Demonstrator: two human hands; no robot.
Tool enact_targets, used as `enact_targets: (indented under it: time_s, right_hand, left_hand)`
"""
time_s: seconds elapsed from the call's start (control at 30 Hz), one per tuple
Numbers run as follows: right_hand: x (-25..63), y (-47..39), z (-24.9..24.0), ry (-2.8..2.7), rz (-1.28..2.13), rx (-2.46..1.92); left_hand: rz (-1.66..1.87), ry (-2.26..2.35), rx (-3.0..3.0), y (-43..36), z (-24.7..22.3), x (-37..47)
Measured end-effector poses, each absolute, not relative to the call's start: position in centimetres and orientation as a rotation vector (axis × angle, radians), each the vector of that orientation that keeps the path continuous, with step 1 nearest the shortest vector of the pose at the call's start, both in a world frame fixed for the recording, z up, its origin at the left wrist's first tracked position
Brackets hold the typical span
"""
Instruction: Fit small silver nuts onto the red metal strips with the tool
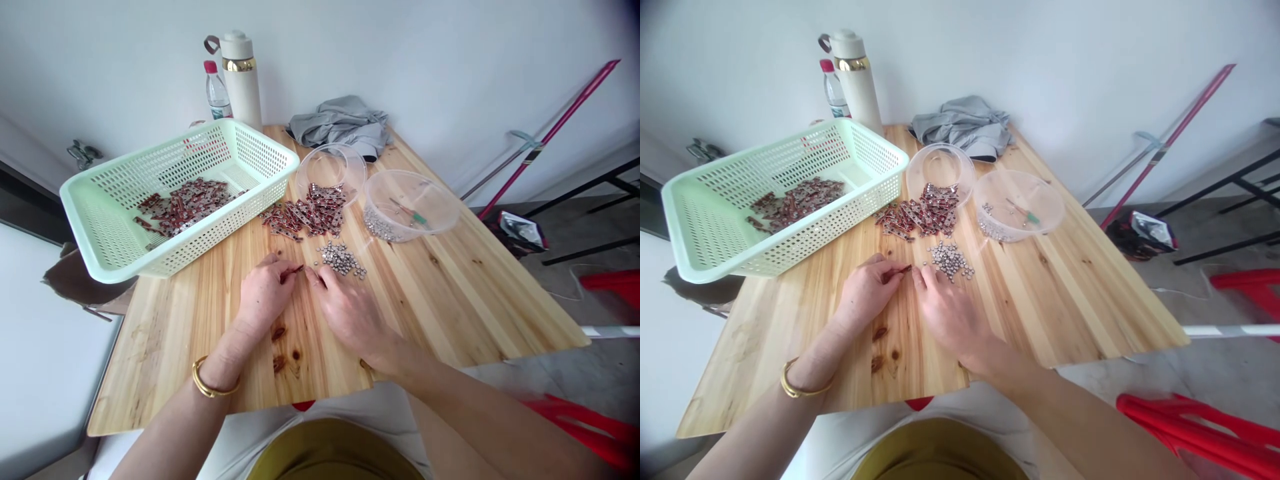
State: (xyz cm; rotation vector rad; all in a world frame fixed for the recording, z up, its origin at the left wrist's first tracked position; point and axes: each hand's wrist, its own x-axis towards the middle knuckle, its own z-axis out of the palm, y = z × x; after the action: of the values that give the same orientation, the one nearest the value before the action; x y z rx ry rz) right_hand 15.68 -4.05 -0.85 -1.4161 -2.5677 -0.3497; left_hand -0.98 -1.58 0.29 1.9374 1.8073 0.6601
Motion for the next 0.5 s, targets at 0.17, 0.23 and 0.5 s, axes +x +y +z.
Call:
enact_targets:
  time_s: [0.17,0.23,0.5]
  right_hand:
    - [17.0,-3.5,0.7,-2.292,-0.110,-1.418]
    - [18.3,-3.0,1.6,-2.068,-0.092,-1.398]
    - [22.2,-2.2,1.1,-1.853,0.124,-1.280]
  left_hand:
    - [0.991,1.720,2.054,-1.9,2.4,-2.4]
    - [1.288,1.809,2.139,-1.2,5.2,-4.6]
    - [1.270,2.139,2.350,2.3,9.3,-7.7]
